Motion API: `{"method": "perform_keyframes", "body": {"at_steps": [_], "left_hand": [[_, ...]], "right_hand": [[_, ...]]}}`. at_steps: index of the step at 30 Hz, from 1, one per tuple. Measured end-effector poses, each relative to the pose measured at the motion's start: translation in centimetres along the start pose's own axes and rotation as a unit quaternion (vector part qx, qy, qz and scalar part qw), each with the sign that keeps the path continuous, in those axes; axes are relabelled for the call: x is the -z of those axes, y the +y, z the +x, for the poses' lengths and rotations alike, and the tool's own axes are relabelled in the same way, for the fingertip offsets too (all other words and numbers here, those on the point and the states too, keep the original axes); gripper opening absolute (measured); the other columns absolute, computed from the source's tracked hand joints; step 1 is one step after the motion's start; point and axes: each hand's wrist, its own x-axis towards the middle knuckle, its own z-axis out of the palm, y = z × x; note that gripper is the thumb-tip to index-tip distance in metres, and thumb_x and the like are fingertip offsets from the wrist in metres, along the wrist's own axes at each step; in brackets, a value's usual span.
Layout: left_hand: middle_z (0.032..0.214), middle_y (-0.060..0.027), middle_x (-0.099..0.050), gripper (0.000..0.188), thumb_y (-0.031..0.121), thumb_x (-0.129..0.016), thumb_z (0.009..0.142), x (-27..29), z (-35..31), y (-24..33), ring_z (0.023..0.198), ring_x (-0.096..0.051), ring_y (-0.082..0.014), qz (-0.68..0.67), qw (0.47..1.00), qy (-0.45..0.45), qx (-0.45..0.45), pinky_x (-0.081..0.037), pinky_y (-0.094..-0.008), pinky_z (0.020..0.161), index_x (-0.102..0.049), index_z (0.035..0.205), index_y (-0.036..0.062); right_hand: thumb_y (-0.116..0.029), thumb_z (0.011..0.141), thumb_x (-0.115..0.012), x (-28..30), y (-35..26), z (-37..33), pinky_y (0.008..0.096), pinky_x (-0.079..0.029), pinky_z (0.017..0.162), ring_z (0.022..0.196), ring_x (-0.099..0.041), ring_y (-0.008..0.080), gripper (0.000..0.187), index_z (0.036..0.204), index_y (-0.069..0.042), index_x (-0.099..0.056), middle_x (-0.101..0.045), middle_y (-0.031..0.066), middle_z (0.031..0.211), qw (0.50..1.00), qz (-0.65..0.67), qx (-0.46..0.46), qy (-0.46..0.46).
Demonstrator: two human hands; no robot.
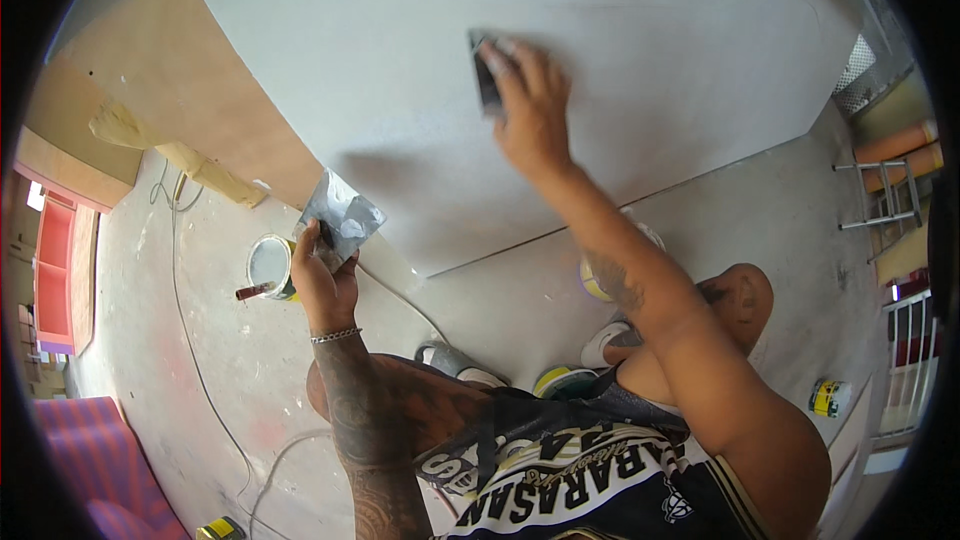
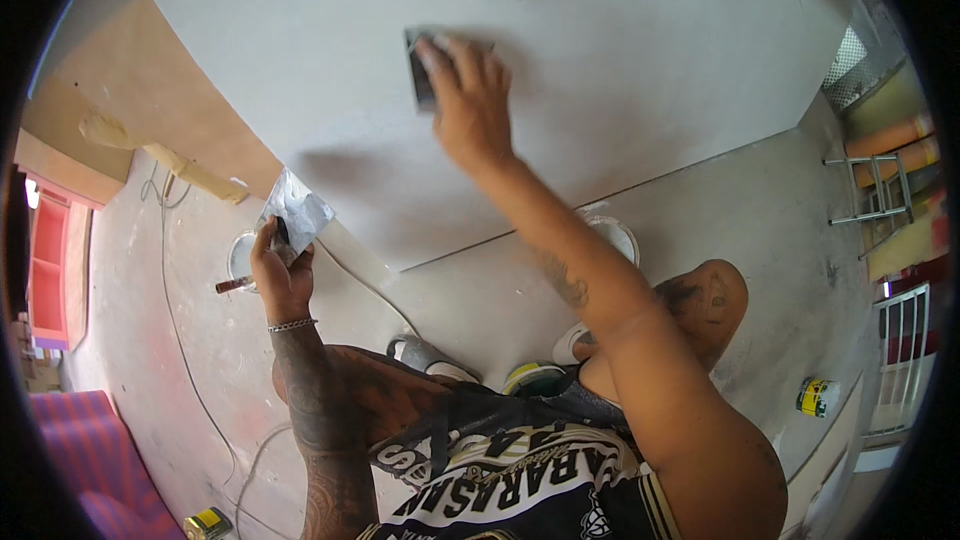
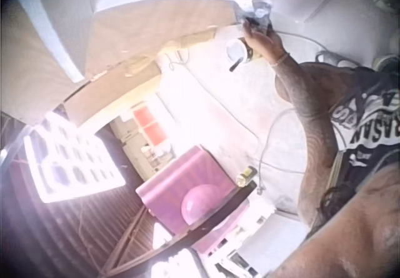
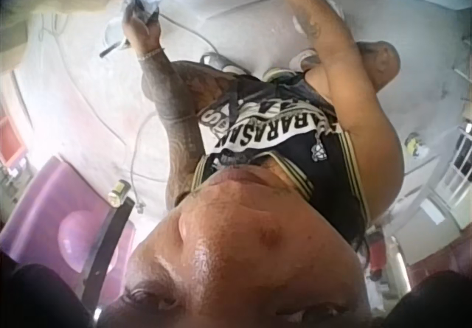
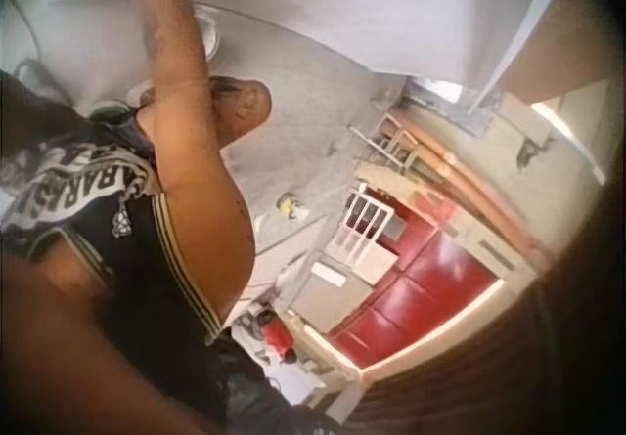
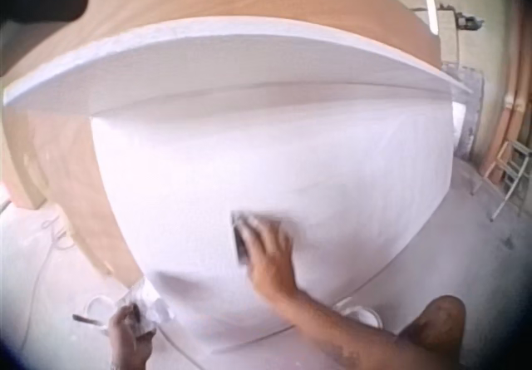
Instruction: Sanding the surface of a white wooden board and applying putty filler with a putty knife.
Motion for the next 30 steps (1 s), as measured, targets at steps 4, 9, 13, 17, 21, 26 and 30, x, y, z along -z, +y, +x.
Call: {"method": "perform_keyframes", "body": {"at_steps": [4,9,13,17,21,26,30], "left_hand": [[0.097,-0.0012,-0.063,0.018,0.019,-0.058,0.089,-0.8,0.3,-0.7,0.086,-0.060,-0.0162,0.003,1.000,0.003,0.014,-0.046,-0.0298,0.069,-0.059,0.104,0.0085],[0.097,-0.0007,-0.063,0.018,0.019,-0.058,0.089,-0.9,0.3,-1.0,0.086,-0.060,-0.0166,-0.001,1.000,-0.003,0.013,-0.046,-0.0303,0.069,-0.059,0.104,0.0088],[0.096,-0.0010,-0.063,0.017,0.020,-0.058,0.089,-0.8,0.4,-1.3,0.085,-0.060,-0.0164,0.011,1.000,-0.004,0.014,-0.046,-0.0302,0.069,-0.059,0.103,0.0092],[0.095,-0.0011,-0.064,0.016,0.020,-0.058,0.090,-1.1,0.2,-1.3,0.084,-0.060,-0.0161,0.017,1.000,-0.002,0.015,-0.047,-0.0301,0.067,-0.059,0.102,0.0096],[0.095,-0.0011,-0.064,0.015,0.020,-0.057,0.091,-1.2,0.3,-1.4,0.084,-0.061,-0.0162,0.010,1.000,0.001,0.016,-0.047,-0.0301,0.066,-0.060,0.101,0.0093],[0.096,-0.0032,-0.062,0.021,0.021,-0.058,0.090,-0.1,1.0,-1.7,0.085,-0.061,-0.0188,0.016,1.000,-0.019,0.014,-0.049,-0.0323,0.069,-0.059,0.106,0.0061],[0.095,-0.0030,-0.063,0.021,0.022,-0.058,0.090,-0.4,0.7,-1.5,0.083,-0.061,-0.0184,0.025,1.000,-0.008,0.006,-0.049,-0.0326,0.068,-0.059,0.105,0.0068]], "right_hand": [[0.007,0.065,-0.067,0.8,3.2,3.3,0.0454,-0.034,0.097,0.116,-0.044,0.0320,0.071,0.130,-0.018,-0.052,-0.049,0.0075,0.128,0.997,-0.043,0.056,0.034],[0.007,0.069,-0.062,-1.0,2.3,0.6,0.0451,-0.034,0.097,0.115,-0.044,0.0321,0.066,0.130,-0.018,-0.052,-0.049,0.0078,0.126,0.999,-0.027,0.040,-0.015],[0.007,0.071,-0.059,-0.7,3.2,-3.2,0.0478,-0.035,0.097,0.115,-0.045,0.0338,0.063,0.129,-0.016,-0.052,-0.048,0.0107,0.127,0.994,0.003,0.043,-0.103],[0.007,0.073,-0.057,-0.3,7.2,-1.6,0.0475,-0.038,0.097,0.114,-0.045,0.0375,0.055,0.126,-0.002,-0.048,-0.046,0.0196,0.123,0.974,0.040,-0.200,0.101],[0.005,0.072,-0.052,-2.5,4.4,1.8,0.0486,-0.038,0.094,0.106,-0.046,0.0406,0.049,0.121,0.006,-0.045,-0.047,0.0243,0.113,0.951,0.040,-0.249,0.180],[-0.005,0.072,-0.064,-4.4,-6.2,1.2,0.0502,-0.035,0.095,0.119,-0.040,0.0388,0.068,0.135,0.000,-0.040,-0.042,0.0192,0.127,0.987,0.072,-0.137,0.047],[-0.002,0.075,-0.059,-3.0,-3.3,-2.2,0.0475,-0.036,0.095,0.117,-0.045,0.0325,0.055,0.130,-0.006,-0.050,-0.048,0.0124,0.126,0.996,0.074,-0.015,-0.048]]}}
